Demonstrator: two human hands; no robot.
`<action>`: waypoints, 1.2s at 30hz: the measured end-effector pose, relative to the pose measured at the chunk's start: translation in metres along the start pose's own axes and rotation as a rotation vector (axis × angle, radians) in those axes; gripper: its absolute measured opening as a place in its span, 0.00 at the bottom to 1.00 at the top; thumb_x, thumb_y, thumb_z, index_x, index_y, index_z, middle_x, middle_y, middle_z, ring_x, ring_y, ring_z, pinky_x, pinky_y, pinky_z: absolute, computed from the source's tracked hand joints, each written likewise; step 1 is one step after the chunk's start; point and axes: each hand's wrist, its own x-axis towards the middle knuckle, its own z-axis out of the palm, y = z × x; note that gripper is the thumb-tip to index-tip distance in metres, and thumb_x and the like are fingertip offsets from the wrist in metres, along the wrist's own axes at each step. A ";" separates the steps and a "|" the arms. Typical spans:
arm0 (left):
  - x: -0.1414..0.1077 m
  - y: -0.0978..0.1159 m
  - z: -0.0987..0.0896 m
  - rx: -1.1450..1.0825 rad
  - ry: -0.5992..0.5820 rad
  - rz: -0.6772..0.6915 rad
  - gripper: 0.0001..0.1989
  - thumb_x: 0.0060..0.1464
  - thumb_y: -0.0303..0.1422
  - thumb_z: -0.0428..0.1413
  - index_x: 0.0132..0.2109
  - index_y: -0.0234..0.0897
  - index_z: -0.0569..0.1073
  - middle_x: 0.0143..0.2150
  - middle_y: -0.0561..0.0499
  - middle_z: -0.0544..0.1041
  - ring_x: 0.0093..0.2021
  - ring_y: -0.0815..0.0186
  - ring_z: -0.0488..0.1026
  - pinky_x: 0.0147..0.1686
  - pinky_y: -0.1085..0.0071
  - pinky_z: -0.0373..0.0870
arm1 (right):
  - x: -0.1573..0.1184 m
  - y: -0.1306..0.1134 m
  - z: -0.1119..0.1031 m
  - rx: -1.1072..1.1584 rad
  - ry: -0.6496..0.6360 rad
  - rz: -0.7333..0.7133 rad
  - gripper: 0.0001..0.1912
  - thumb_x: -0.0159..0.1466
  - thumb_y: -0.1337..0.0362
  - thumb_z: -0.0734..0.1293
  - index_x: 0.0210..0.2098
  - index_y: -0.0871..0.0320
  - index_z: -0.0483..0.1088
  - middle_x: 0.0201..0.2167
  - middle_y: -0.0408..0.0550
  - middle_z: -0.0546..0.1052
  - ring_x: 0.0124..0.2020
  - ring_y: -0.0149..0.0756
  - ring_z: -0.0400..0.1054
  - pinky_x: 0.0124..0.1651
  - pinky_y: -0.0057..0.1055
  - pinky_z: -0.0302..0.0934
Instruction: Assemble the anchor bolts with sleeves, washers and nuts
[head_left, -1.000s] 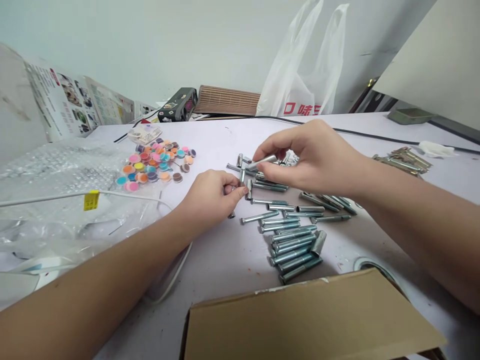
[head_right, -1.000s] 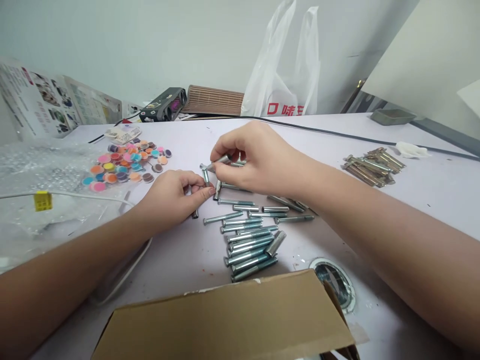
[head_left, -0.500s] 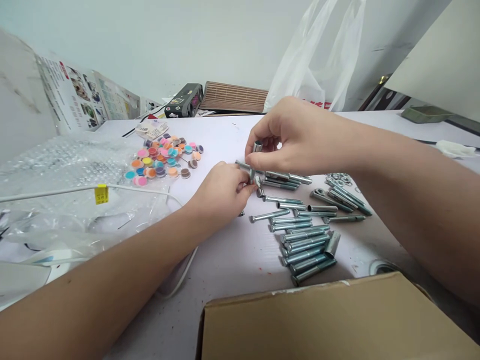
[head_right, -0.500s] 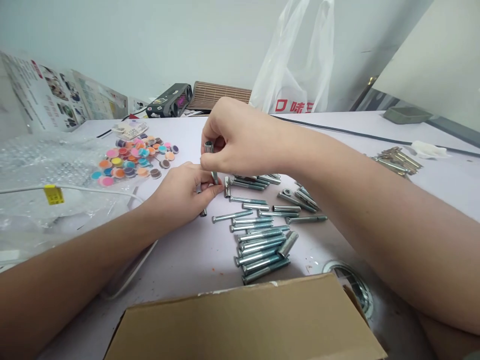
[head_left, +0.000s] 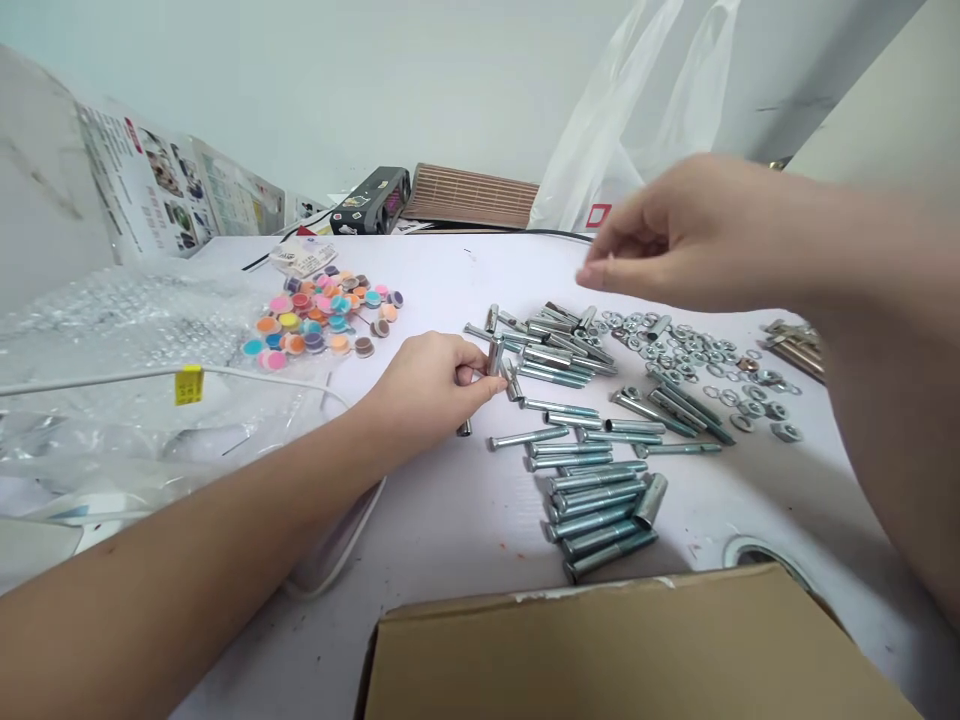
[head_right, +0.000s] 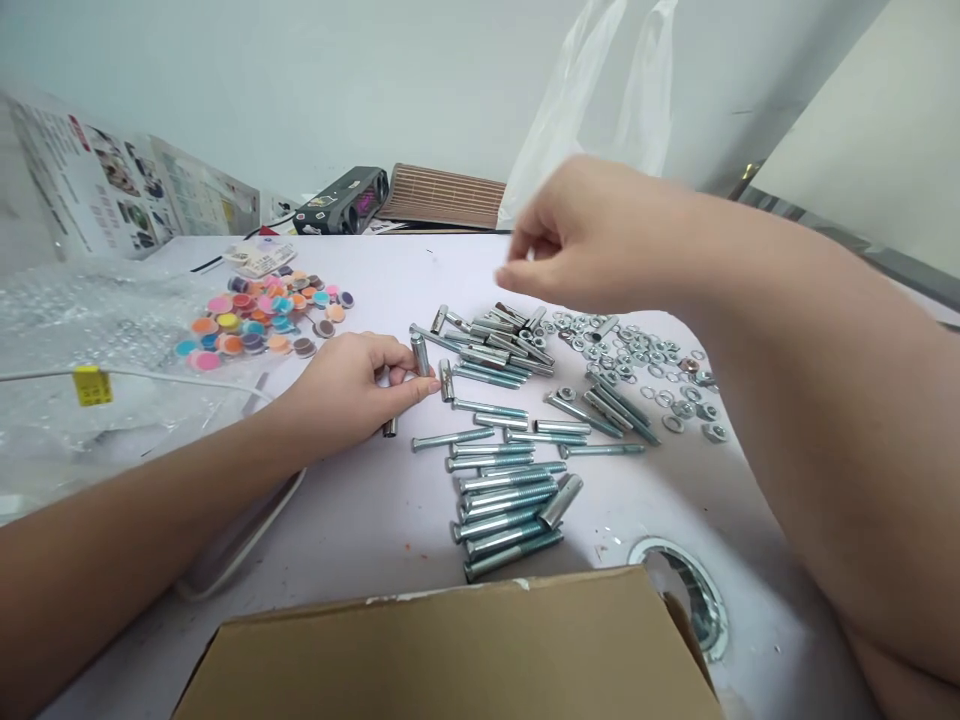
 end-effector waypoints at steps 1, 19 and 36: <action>0.000 0.000 0.000 0.009 -0.001 0.010 0.18 0.55 0.40 0.59 0.23 0.35 0.66 0.23 0.54 0.68 0.26 0.69 0.61 0.27 0.69 0.55 | 0.003 0.013 0.004 -0.048 -0.082 0.065 0.11 0.77 0.73 0.79 0.36 0.60 0.81 0.26 0.39 0.71 0.24 0.41 0.69 0.21 0.33 0.55; -0.006 0.004 -0.007 -0.137 0.029 -0.091 0.18 0.51 0.44 0.62 0.28 0.36 0.65 0.21 0.57 0.57 0.24 0.71 0.55 0.26 0.71 0.51 | 0.020 0.063 0.044 -0.093 -0.361 0.133 0.14 0.67 0.60 0.79 0.26 0.53 0.77 0.27 0.44 0.71 0.28 0.54 0.70 0.26 0.40 0.66; -0.004 -0.001 -0.003 -0.096 0.030 -0.019 0.18 0.54 0.42 0.60 0.26 0.37 0.65 0.17 0.58 0.60 0.21 0.73 0.57 0.22 0.73 0.53 | 0.026 0.067 0.044 0.020 -0.226 0.144 0.10 0.70 0.66 0.77 0.32 0.53 0.79 0.32 0.44 0.73 0.32 0.53 0.71 0.27 0.39 0.66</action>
